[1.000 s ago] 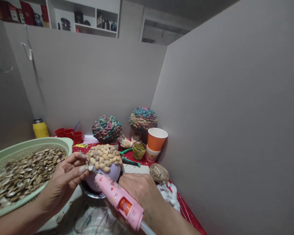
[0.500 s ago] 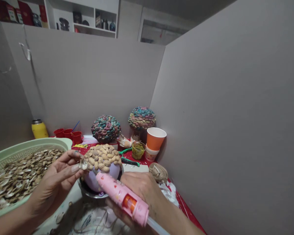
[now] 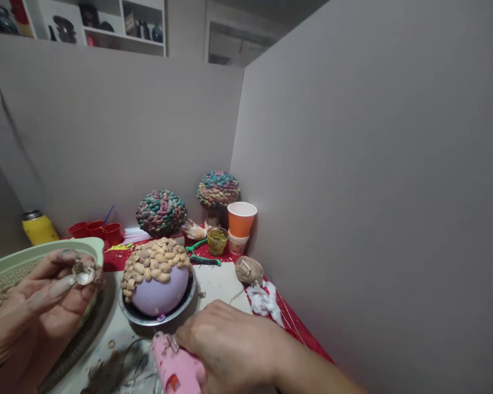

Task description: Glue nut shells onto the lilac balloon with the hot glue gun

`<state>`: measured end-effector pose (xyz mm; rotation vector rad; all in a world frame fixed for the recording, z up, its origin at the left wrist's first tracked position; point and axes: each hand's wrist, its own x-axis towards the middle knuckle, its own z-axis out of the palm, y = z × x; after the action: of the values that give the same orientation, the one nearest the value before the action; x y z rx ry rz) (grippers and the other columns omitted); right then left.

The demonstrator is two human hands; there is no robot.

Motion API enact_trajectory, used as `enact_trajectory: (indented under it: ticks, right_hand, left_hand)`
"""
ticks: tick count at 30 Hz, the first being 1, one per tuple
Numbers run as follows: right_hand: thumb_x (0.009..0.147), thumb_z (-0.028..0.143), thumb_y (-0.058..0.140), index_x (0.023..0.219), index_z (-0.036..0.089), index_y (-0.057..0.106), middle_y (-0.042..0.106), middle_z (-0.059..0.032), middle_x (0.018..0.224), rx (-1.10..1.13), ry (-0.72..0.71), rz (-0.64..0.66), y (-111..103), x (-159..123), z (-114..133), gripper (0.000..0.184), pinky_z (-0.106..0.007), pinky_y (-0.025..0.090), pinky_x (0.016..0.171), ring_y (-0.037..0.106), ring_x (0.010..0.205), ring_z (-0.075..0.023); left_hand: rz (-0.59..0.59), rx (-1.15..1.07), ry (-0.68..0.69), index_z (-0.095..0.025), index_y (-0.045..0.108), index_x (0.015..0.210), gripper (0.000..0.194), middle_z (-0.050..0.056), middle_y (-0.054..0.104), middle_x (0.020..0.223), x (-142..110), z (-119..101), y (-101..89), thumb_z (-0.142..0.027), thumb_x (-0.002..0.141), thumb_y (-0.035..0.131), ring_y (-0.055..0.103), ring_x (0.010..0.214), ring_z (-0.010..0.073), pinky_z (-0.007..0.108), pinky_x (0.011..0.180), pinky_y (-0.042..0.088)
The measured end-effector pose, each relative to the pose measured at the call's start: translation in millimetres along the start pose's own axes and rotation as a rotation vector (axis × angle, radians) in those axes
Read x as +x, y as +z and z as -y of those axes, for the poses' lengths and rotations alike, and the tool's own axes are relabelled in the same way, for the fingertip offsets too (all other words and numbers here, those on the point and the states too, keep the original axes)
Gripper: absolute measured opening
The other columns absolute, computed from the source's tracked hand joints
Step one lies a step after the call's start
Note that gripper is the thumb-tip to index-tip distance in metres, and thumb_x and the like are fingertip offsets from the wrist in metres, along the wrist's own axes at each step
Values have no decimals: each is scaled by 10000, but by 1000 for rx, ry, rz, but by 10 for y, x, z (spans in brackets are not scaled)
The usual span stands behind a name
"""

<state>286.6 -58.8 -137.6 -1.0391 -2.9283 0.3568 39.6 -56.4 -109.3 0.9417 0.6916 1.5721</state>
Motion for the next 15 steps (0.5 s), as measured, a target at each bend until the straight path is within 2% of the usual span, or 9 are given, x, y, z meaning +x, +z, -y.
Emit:
enact_trajectory:
  ticks: [3, 6, 9, 12, 15]
  right_hand:
    - [667, 280, 718, 735, 215, 554, 647, 22, 702, 6, 114, -15, -45, -127, -21, 189, -250, 316, 539, 520, 566, -136]
    - [727, 313, 680, 740, 213, 555, 632, 9, 714, -3, 343, -79, -26, -249, -137, 161, -247, 300, 541, 516, 588, -142]
    - [744, 350, 675, 790, 190, 582, 652, -45, 786, -41, 559, -125, 80, -315, -351, 191, -259, 296, 557, 558, 654, -180]
    - [763, 430, 669, 894, 170, 605, 675, -98, 887, -58, 656, -147, 231, -302, -586, 298, -274, 300, 576, 596, 736, -228]
    - [765, 452, 670, 898, 160, 622, 685, -111, 900, -56, 700, -156, 364, -233, -754, 324, -280, 304, 579, 614, 750, -240]
  left_hand:
    - [-11, 16, 14, -207, 676, 899, 244, 12, 651, 877, 3, -38, 29, -157, 687, 788, 627, 806, 125, 167, 790, 575]
    - [-18, 34, 29, -200, 682, 904, 276, 25, 661, 871, -9, -82, 46, -199, 659, 808, 632, 813, 142, 176, 798, 575]
    - [0, 36, 18, -206, 687, 919, 265, 27, 673, 889, -26, -113, 45, -188, 676, 791, 636, 821, 145, 181, 805, 574]
    - [25, 24, 20, -202, 683, 924, 243, 32, 669, 921, -36, -128, 39, -179, 699, 773, 638, 841, 150, 182, 802, 576]
    - [38, 11, 26, -198, 679, 917, 235, 23, 657, 922, -31, -129, 33, -138, 705, 760, 631, 822, 135, 174, 793, 577]
